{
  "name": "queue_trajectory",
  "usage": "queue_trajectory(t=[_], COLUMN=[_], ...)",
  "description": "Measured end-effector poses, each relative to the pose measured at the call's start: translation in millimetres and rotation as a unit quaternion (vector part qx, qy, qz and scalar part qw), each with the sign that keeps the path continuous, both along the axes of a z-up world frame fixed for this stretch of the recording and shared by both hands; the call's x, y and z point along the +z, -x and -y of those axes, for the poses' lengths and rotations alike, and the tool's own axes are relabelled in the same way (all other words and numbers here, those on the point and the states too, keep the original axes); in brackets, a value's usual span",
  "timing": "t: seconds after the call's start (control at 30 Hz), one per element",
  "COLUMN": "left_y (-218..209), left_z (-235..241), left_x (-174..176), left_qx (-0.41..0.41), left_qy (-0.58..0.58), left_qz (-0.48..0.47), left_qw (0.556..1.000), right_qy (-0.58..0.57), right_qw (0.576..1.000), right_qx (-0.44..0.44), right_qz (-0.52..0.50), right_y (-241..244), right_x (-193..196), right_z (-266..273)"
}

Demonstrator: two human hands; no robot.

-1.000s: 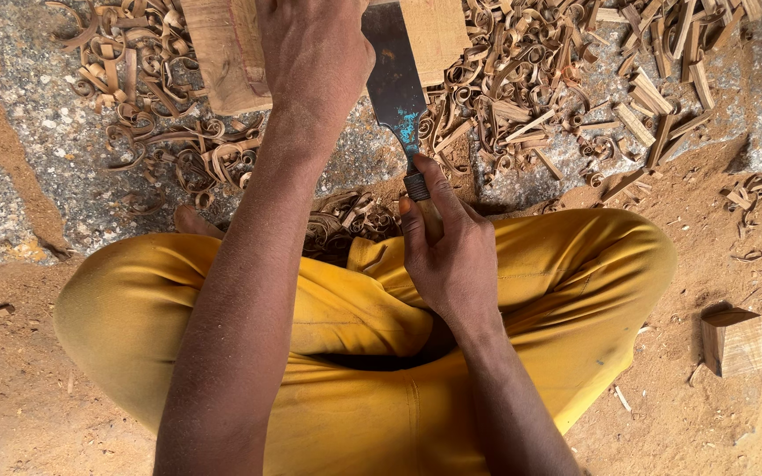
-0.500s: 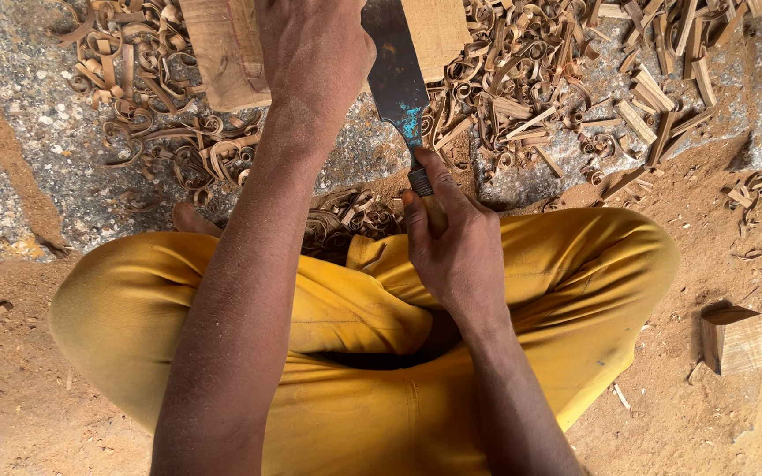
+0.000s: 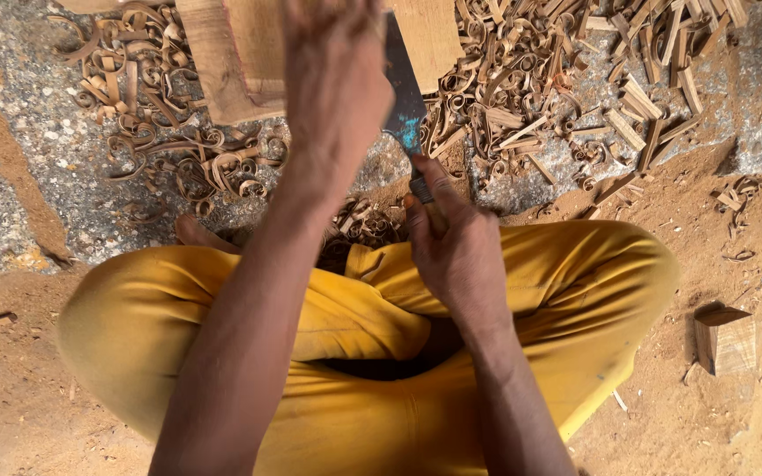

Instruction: The person sits cross-legged on the ground and uses a chisel to carve a small rectangular piece of wood. They repeatedly scrape the surface of the wood to remove shavings, occasionally pausing to inspect the piece or adjust their grip. The carved wood is placed on a larger wooden block during the process.

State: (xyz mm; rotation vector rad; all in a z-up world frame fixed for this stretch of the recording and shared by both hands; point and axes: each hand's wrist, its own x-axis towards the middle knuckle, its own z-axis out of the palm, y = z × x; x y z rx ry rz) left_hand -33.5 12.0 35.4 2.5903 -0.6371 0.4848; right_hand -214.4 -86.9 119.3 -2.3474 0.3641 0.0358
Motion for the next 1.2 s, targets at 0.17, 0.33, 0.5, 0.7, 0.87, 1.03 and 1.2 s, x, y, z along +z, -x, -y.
queue_trajectory(t=[0.17,0.33,0.5,0.7,0.87,1.03,1.2], left_y=[63.7,59.8,1.0,-14.6,-22.5,-42.8,-47.7], left_z=[22.2,21.3,20.2,17.4,-14.1,-39.0,-29.2], left_x=[14.1,6.7,6.9,6.3,10.2,-14.4,-26.5], left_qx=[-0.077,-0.084,-0.034,-0.004,-0.036,0.064,0.011], left_qy=[-0.089,-0.084,0.013,0.025,0.178,0.250,0.108], left_qz=[-0.133,-0.188,-0.161,-0.025,-0.253,-0.151,-0.084], left_qw=[0.984,0.975,0.986,0.999,0.950,0.954,0.990], right_qy=[0.024,0.036,0.026,0.061,0.020,-0.215,-0.225], right_qw=[1.000,0.999,0.997,0.994,0.999,0.974,0.965], right_qx=[0.008,-0.018,-0.001,0.023,-0.007,-0.067,-0.130], right_qz=[0.018,-0.014,0.071,0.083,0.027,0.037,0.035], right_y=[1.4,-4.0,-60.6,-71.2,-69.2,-47.4,-18.2], right_x=[-1.9,-4.5,-27.4,-24.9,-23.2,-19.8,-15.8], right_z=[-8.9,-20.9,-22.4,-22.6,-24.5,-15.9,4.8])
